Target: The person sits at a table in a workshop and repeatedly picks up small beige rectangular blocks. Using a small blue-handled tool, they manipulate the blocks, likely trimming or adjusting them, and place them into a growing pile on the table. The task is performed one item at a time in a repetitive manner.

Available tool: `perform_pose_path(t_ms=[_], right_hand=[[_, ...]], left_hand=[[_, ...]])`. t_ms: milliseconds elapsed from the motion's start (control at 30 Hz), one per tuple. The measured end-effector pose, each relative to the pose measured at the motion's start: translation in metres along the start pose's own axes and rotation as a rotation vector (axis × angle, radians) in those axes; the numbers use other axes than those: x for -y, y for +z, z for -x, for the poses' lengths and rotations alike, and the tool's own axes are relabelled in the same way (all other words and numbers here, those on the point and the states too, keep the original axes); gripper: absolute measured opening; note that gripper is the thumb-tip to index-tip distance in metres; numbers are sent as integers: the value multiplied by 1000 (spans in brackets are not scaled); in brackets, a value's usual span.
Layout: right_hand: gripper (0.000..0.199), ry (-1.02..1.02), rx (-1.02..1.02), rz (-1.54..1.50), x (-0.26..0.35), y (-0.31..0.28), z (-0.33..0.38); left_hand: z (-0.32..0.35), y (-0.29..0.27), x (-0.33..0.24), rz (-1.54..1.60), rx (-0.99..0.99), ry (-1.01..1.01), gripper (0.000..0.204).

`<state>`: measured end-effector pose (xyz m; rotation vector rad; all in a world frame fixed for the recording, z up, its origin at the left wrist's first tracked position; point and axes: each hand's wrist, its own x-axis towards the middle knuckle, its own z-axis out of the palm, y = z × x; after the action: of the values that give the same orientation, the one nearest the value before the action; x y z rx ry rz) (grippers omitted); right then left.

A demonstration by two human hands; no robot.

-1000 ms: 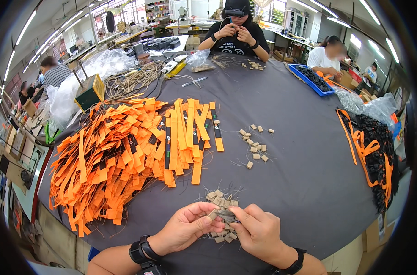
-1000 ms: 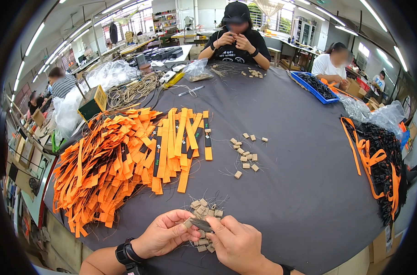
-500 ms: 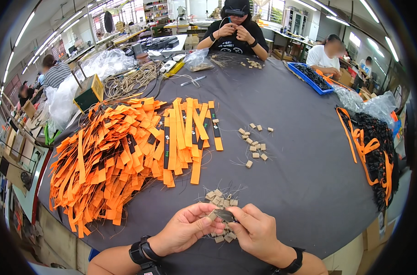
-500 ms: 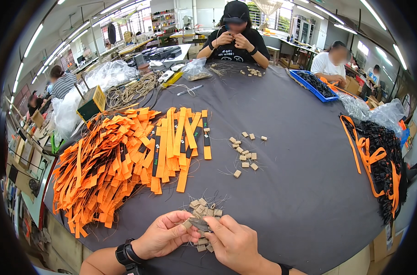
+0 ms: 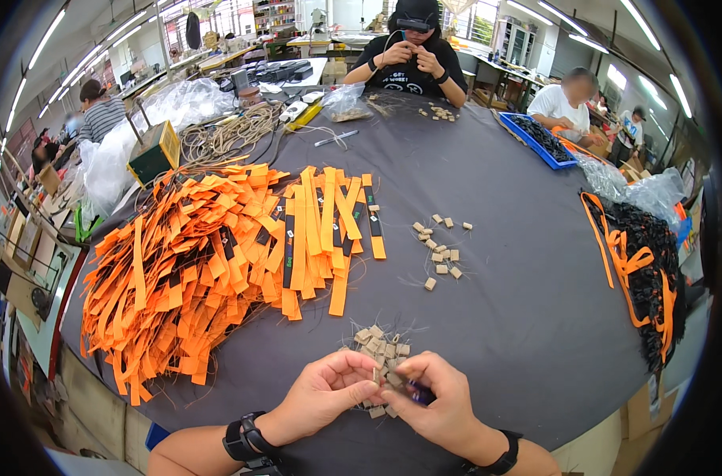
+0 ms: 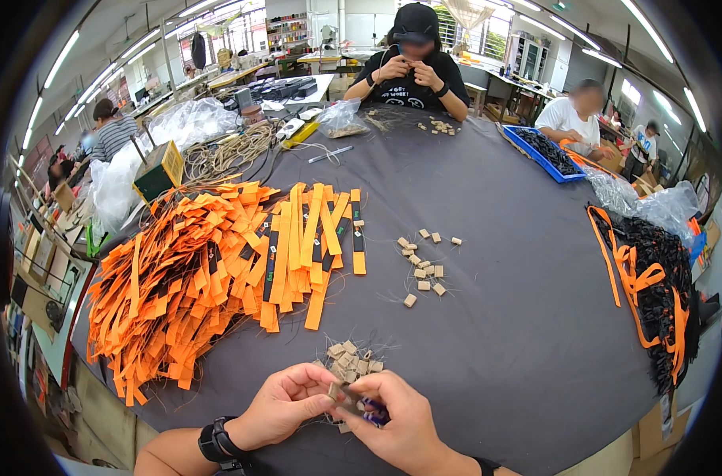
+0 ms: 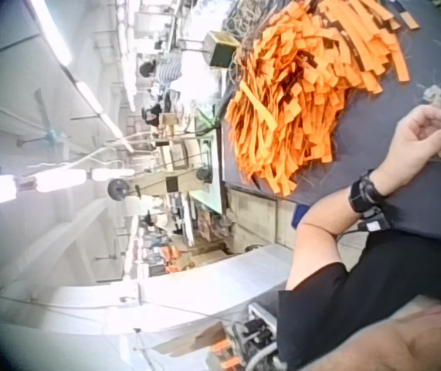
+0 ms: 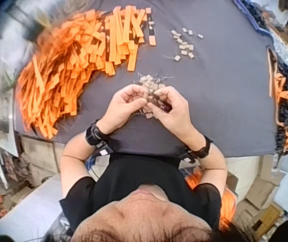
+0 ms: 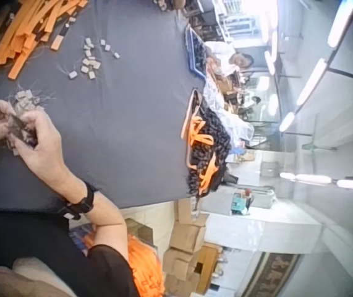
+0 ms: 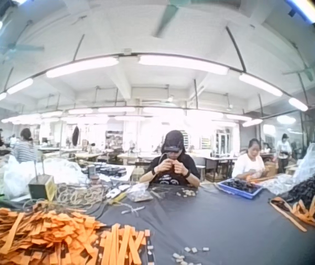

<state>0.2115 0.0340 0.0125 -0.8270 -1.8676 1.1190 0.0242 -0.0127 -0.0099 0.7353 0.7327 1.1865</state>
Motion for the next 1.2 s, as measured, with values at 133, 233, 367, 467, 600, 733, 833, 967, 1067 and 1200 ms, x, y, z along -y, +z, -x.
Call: perform_pose_path(t_ms=[133,233,367,467,600,733,833,967,1067,1200], right_hand=[[12,-13,20,71,8,1,-2],[11,137,63,17,9,-1,-1],[11,446,83,-375,4,-2,1],[11,536,96,-569,5,-4,-4],[10,525,90,-525,0,-2,-2],[12,460,90,-327,5,-3,-3],[17,363,36,-205,7,-5,-4],[36,-80,-65,339,9,-13,-10],[37,-236,-45,532,8,-14,-7],[38,-327,-68,605,12,-11,-10]], left_hand=[[2,-1,3,-20,5,-6,19],[4,1,2,-126,-15,10,16],[5,4,-1,-90,0,-1,21],[4,0,2,87,21,-71,28],[5,2,0,89,38,-107,32],[6,9,-4,-58,12,-56,31],[5,6,-4,-12,-15,-55,31],[2,0,-9,80,5,-23,31],[1,-1,-8,103,19,7,32],[0,-2,-6,104,30,23,33]])
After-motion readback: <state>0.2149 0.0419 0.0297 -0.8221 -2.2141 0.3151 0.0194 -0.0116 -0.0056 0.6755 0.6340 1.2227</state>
